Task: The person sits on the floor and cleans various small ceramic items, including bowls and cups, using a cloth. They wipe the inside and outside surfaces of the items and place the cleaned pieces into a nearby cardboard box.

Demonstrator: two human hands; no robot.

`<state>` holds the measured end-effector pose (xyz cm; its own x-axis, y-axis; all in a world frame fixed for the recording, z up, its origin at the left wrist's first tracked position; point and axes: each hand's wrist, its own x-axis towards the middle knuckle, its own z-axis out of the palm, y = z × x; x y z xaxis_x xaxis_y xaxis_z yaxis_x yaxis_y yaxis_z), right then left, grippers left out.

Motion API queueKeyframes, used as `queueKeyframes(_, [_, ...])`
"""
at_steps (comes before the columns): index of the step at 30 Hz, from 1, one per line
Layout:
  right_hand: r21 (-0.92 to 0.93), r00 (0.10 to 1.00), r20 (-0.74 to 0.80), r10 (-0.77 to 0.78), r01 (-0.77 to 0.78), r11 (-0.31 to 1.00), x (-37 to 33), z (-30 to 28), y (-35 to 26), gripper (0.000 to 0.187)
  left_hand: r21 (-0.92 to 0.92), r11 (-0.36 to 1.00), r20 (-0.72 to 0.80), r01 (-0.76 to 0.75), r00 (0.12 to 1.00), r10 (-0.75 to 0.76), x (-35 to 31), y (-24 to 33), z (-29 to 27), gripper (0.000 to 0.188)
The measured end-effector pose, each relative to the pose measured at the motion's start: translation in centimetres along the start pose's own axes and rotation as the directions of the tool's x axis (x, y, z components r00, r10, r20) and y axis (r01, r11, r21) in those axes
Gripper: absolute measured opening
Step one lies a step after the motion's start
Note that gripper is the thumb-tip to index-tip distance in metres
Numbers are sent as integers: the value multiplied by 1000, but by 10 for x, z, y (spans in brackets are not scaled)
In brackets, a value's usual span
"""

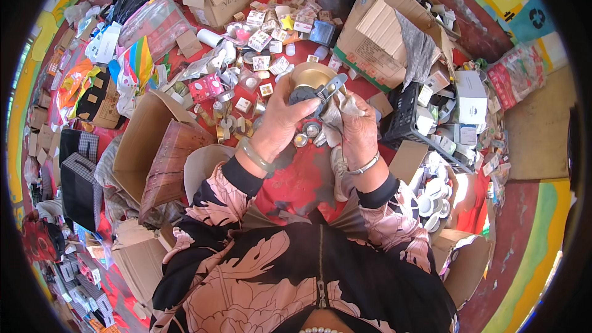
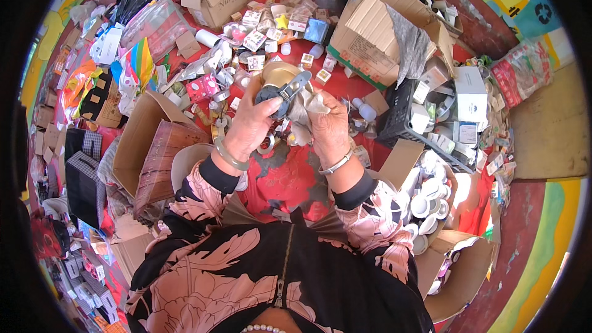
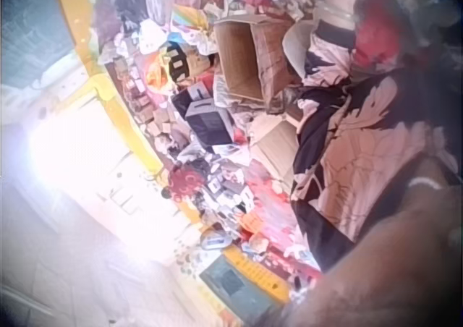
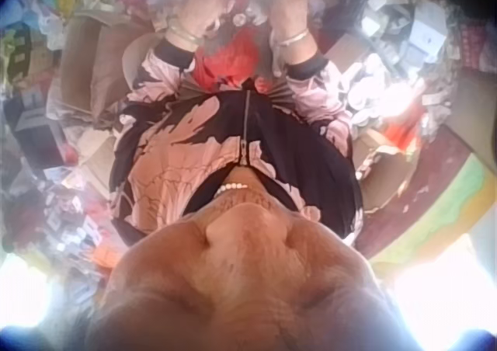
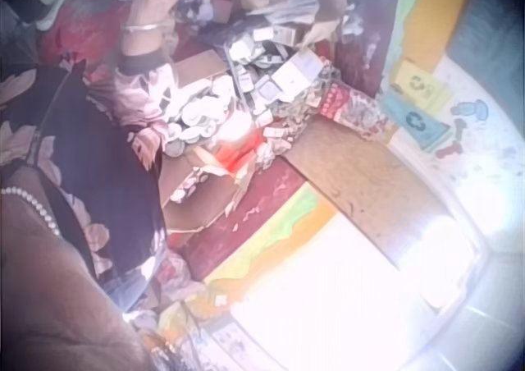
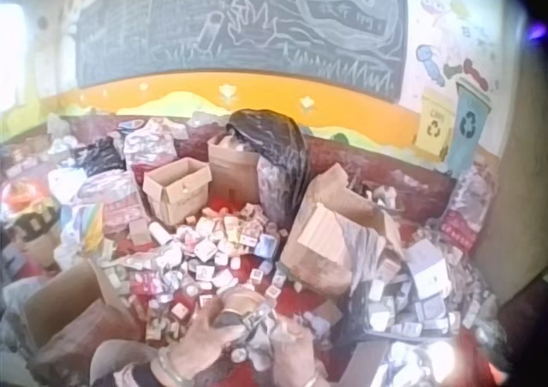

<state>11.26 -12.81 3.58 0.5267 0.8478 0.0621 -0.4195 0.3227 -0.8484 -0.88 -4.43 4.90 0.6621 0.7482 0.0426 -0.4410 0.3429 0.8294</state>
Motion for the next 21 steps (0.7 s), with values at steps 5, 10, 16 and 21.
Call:
queueKeyframes(5, [-354, 994, -1, -111, 103, 929, 7, -13, -18, 22, -3, 996, -101, -84, 991, 84, 6, 12, -6, 62])
queueKeyframes(10, [-255, 981, 11, -194, 190, 948, 15, -8, -49, 27, 789, 550, 113, -275, 944, 311, 7, 15, -15, 69])
queueKeyframes(16, [-703, 970, 234, 60, 126, 700, 24, -31, -25, 27, 868, 385, 221, -312, 939, 262, -2, 4, -10, 85])
queueKeyframes(21, [-582, 960, 146, 237, -110, 806, 18, -30, -28, 23, 889, 339, 290, -307, 952, 100, -7, 6, -6, 84])
